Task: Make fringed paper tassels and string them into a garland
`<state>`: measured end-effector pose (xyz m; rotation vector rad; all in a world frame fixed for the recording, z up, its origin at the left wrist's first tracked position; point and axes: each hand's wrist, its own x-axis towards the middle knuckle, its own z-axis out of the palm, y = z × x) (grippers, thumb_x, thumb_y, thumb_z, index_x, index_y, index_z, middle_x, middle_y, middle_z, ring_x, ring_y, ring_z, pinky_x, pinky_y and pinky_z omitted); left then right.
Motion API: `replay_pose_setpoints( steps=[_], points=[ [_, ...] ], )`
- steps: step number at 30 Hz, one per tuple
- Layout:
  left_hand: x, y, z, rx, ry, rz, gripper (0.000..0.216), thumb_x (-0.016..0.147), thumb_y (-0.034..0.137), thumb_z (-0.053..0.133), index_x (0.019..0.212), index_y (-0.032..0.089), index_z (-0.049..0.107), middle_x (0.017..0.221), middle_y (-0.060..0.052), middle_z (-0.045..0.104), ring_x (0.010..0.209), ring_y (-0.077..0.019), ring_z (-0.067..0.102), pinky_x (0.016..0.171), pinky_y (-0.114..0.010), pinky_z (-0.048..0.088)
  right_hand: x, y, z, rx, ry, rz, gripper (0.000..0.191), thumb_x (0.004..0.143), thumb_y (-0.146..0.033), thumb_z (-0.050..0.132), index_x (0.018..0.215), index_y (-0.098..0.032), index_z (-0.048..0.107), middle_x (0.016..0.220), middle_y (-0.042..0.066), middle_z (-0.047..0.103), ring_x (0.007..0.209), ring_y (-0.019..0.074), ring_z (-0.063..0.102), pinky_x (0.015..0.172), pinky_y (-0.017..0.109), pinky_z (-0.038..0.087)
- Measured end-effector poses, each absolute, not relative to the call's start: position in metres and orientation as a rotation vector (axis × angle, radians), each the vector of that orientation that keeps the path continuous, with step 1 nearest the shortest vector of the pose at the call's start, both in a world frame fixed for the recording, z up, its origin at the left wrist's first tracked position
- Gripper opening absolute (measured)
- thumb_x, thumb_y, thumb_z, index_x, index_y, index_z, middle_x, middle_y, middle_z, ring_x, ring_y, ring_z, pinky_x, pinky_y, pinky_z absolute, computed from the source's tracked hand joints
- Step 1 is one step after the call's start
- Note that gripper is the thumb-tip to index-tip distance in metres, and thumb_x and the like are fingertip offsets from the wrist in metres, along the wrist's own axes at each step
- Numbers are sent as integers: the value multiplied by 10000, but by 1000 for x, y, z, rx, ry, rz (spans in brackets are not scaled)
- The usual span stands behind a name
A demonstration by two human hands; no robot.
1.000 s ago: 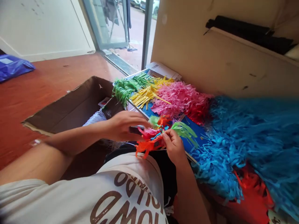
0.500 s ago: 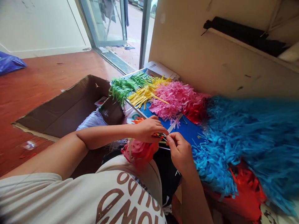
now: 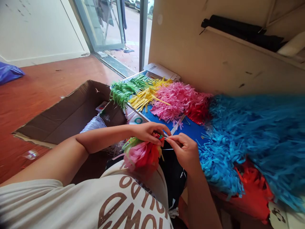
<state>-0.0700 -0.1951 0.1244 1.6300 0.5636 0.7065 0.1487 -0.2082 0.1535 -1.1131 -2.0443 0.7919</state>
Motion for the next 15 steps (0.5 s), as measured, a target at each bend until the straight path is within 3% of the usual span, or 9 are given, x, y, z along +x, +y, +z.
replay_pose_setpoints(
  steps=[3, 5, 7, 10, 15],
  points=[
    [-75, -194, 127, 1394, 497, 574, 707, 679, 353, 867, 1294, 201, 552, 867, -35, 727, 766, -161, 692, 698, -266, 537, 150, -209, 154, -1162, -1961, 845, 255, 812, -458, 700, 705, -228, 734, 646, 1, 623, 592, 144, 523, 580, 268, 408],
    [-77, -192, 127, 1280, 499, 539, 772, 617, 398, 904, 1293, 217, 580, 881, -37, 739, 782, -172, 703, 712, -276, 552, 151, -209, 153, -1182, -1911, 863, 257, 803, -460, 706, 705, -223, 731, 644, -1, 625, 594, 144, 521, 572, 264, 399],
    [-76, -192, 126, 1271, 556, 533, 688, 607, 429, 905, 1209, 204, 659, 871, -32, 739, 764, -164, 698, 695, -258, 547, 151, -209, 151, -1190, -1872, 884, 259, 800, -459, 708, 708, -218, 734, 647, 0, 629, 603, 145, 525, 576, 263, 397],
    [-71, -192, 128, 1390, 598, 497, 474, 715, 479, 830, 1050, 156, 738, 812, -35, 723, 709, -131, 663, 647, -217, 511, 147, -209, 147, -1172, -1817, 926, 260, 788, -458, 718, 707, -212, 738, 661, 2, 638, 614, 141, 528, 589, 262, 409],
    [-102, -172, 147, 1583, 808, 640, 425, 787, 526, 748, 894, 114, 734, 688, -28, 670, 622, -100, 604, 597, -213, 476, 163, -205, 133, -1260, -1631, 1107, 345, 747, -532, 735, 778, -190, 769, 596, -4, 587, 529, 104, 438, 506, 246, 355]
  ],
)
